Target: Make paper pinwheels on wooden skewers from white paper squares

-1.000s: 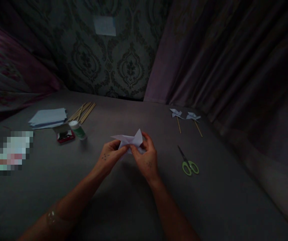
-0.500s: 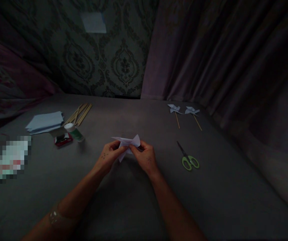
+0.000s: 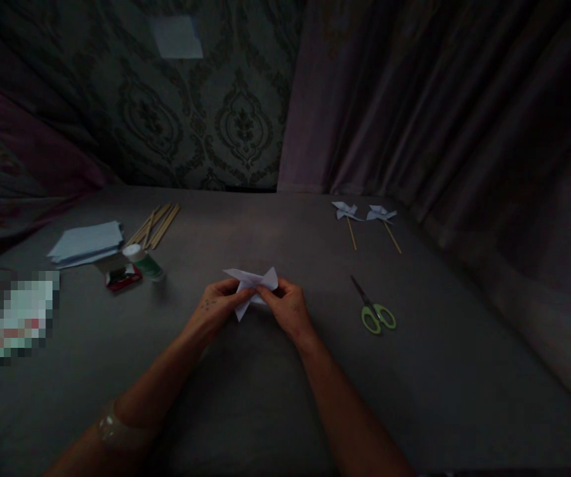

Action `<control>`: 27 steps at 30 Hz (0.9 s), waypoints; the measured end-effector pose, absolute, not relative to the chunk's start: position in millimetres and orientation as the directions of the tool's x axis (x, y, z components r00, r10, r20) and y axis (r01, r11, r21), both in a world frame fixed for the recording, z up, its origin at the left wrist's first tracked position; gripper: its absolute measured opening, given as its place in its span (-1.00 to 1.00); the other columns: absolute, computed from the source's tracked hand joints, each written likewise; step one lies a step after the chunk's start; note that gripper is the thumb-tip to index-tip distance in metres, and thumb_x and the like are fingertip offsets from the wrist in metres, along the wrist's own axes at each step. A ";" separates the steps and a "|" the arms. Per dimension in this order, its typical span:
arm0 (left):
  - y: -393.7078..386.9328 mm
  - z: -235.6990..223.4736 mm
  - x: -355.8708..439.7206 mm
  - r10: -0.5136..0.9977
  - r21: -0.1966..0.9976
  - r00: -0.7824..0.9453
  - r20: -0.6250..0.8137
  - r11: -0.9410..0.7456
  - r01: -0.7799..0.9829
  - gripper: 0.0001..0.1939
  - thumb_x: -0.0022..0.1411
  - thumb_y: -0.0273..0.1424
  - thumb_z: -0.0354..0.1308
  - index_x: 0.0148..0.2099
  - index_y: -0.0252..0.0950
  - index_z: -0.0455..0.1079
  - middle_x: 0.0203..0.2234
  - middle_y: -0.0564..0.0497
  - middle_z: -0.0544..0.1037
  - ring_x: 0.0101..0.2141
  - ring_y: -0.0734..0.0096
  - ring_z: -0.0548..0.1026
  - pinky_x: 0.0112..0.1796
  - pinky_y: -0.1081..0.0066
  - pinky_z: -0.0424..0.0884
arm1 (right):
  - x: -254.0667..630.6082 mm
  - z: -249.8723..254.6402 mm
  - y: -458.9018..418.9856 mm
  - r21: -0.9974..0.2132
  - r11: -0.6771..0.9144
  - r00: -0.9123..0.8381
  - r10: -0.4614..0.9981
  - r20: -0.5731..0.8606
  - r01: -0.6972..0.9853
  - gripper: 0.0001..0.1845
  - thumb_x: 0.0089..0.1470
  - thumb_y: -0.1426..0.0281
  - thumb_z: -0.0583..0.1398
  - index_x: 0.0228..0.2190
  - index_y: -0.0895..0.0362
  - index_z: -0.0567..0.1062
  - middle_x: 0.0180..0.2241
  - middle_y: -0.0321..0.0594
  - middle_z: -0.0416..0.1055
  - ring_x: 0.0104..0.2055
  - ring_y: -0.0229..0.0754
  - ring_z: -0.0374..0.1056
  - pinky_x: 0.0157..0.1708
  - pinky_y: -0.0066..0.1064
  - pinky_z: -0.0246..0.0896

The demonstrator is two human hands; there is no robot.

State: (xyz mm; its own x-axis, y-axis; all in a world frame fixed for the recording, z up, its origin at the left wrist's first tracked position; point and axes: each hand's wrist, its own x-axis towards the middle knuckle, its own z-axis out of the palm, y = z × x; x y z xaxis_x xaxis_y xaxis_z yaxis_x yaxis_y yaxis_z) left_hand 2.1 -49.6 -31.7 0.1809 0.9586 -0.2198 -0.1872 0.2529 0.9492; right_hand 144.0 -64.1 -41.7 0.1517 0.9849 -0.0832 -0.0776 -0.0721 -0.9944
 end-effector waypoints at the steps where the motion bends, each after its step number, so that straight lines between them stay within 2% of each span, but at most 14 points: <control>1: -49.2 -32.5 1.9 0.958 0.949 0.177 -0.224 0.256 -0.186 -0.63 -0.25 -0.25 0.43 -0.37 -0.38 0.56 -0.49 -0.04 0.58 -0.50 0.44 0.43 -0.45 0.48 0.28 | 144.0 -42.0 -63.9 -0.994 -0.075 0.155 0.984 -0.087 -0.079 -0.68 -0.26 0.20 0.36 -0.44 0.15 0.59 -0.43 -0.20 0.55 -0.38 -0.15 0.43 -0.31 -0.33 0.29; 10: -46.9 -40.2 1.4 0.961 0.945 0.177 -0.215 0.250 -0.212 -0.61 -0.25 -0.28 0.45 -0.32 -0.37 0.56 -0.45 -0.05 0.60 -0.48 0.43 0.46 -0.43 0.48 0.32 | 143.7 -45.6 -63.2 -0.994 -0.075 0.166 0.982 -0.087 -0.081 -0.69 -0.27 0.20 0.35 -0.46 0.15 0.59 -0.45 -0.21 0.55 -0.39 -0.17 0.42 -0.33 -0.34 0.27; 19: -47.3 -36.0 1.2 0.969 0.965 0.162 -0.187 0.212 -0.155 -0.64 -0.23 -0.28 0.43 -0.32 -0.36 0.59 -0.43 -0.05 0.61 -0.43 0.38 0.49 -0.40 0.46 0.35 | 142.3 -52.9 -61.5 -0.994 -0.078 0.189 0.978 -0.091 -0.077 -0.70 -0.28 0.21 0.35 -0.47 0.15 0.59 -0.47 -0.22 0.54 -0.43 -0.19 0.40 -0.38 -0.37 0.26; 27: -46.6 -37.4 -1.7 0.962 0.968 0.181 -0.205 0.226 -0.105 -0.66 -0.19 -0.27 0.41 -0.34 -0.38 0.58 -0.45 -0.06 0.60 -0.47 0.41 0.46 -0.45 0.48 0.32 | 143.4 -55.9 -61.3 -0.994 -0.079 0.180 0.980 -0.091 -0.071 -0.73 -0.27 0.22 0.35 -0.49 0.14 0.59 -0.48 -0.24 0.53 -0.45 -0.21 0.39 -0.38 -0.38 0.25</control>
